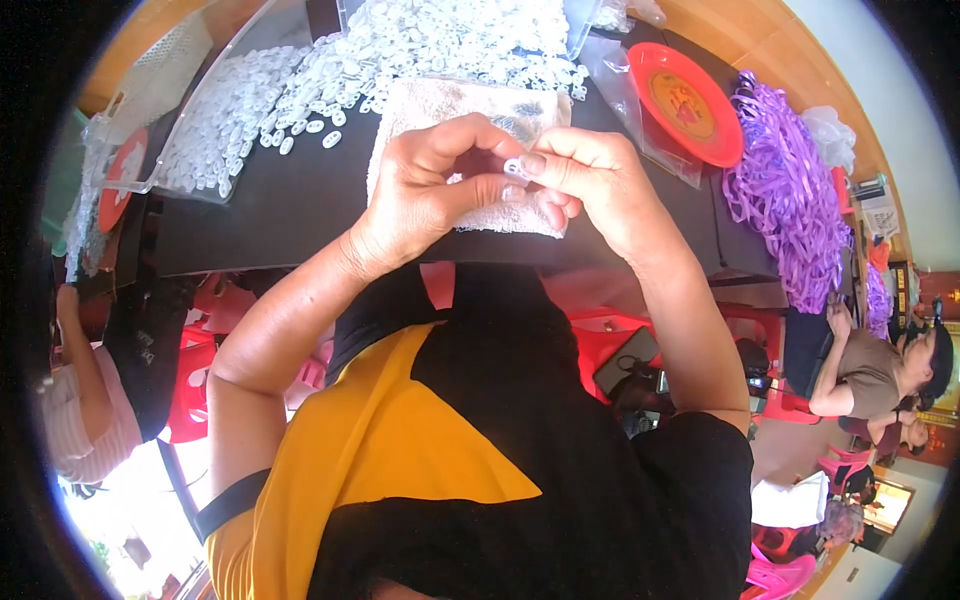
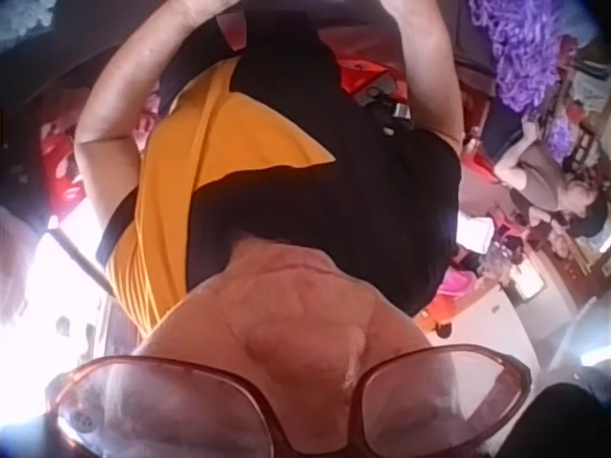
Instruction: Picking up and sorting or inspecting small white plastic rings at a workspace.
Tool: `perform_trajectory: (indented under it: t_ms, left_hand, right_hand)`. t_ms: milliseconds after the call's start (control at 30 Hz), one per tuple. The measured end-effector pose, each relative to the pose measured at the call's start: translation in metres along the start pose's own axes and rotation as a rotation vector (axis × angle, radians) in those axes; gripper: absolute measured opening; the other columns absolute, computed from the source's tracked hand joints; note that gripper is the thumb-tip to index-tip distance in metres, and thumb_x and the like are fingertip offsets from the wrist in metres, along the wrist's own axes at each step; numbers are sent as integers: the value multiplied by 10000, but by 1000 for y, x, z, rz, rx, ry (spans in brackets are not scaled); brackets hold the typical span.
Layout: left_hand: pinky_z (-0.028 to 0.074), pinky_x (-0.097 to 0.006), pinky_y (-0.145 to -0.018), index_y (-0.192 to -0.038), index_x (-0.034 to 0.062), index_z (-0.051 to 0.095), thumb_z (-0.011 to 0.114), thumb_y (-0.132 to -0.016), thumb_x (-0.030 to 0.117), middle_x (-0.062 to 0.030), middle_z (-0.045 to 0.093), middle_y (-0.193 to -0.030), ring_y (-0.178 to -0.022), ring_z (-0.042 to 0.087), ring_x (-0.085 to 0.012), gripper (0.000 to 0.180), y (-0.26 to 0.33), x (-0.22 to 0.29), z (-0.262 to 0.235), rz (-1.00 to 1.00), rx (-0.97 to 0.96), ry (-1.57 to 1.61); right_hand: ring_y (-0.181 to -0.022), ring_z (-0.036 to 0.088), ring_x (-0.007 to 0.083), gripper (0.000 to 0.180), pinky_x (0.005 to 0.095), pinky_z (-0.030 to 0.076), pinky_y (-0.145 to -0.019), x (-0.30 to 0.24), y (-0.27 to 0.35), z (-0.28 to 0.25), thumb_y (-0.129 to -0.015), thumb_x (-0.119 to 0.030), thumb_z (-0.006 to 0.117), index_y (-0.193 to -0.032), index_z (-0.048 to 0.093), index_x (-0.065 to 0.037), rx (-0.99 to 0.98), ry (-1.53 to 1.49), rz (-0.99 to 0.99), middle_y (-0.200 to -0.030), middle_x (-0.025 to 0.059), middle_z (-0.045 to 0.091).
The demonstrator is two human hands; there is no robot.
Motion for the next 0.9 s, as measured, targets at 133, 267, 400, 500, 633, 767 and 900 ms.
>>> perform_trajectory:
  t_ms: [133,267,400,500,633,767,900]
  left_hand:
    - [523,-247,-667,-933,-29,638,680,-814,-55,-60,660,-823,-750,627,-100,128,13,9,4,-152,104,256]
    - [447,-217,-513,-860,-32,655,668,-751,-107,-66,664,-770,-606,589,-110,134,32,24,-21,-261,402,448]
    - [463,-284,-571,-925,-78,629,603,-775,-71,-164,649,-908,-659,605,-200,152,45,101,-90,47,588,-16]
    - [439,-254,-583,-970,-130,640,631,-780,-70,-159,652,-914,-677,594,-177,200,44,154,-150,252,810,-376]
    - [436,-246,-571,-931,-33,656,689,-716,-3,-45,596,-714,-610,541,-125,220,31,189,-197,67,903,-982]
    - [462,-265,-629,-967,2,661,687,-740,9,-40,622,-792,-693,562,-122,229,28,167,-166,274,814,-1192]
    - [438,-250,-597,-903,14,663,689,-780,-9,-31,601,-762,-692,554,-101,128,40,114,-100,298,472,-933]
  right_hand:
    - [-527,478,66,225,211,364,-506,-3,5,12,-942,-195,586,-814,624,-14,2,-60,-50,-620,7,545]
    - [-567,533,99,149,240,406,-539,-13,21,32,-920,-130,575,-881,627,4,62,163,-25,-700,34,590]
    - [-700,622,172,103,311,483,-664,32,57,87,-876,-102,622,-930,623,-14,-534,205,42,-805,84,655]
    - [-845,621,266,148,396,474,-751,120,42,101,-860,-130,602,-990,634,-66,-335,751,-223,-936,67,624]
    - [-1093,535,340,198,514,421,-861,223,20,93,-835,-167,504,-989,622,-126,-336,1227,-196,-1103,89,567]
    - [-1143,482,353,177,546,379,-900,240,29,94,-840,-170,499,-961,620,-127,-162,1288,-317,-1087,81,570]
    - [-1055,507,297,162,504,389,-852,240,18,105,-828,-204,523,-837,665,-128,-263,1411,-457,-967,48,603]
Point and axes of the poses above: each hand's wrist, its own y-axis away from the middle knuckle, its own z-axis out of the palm, x = y × z, the point moved 4 cm from there along -y, towards the middle knuckle
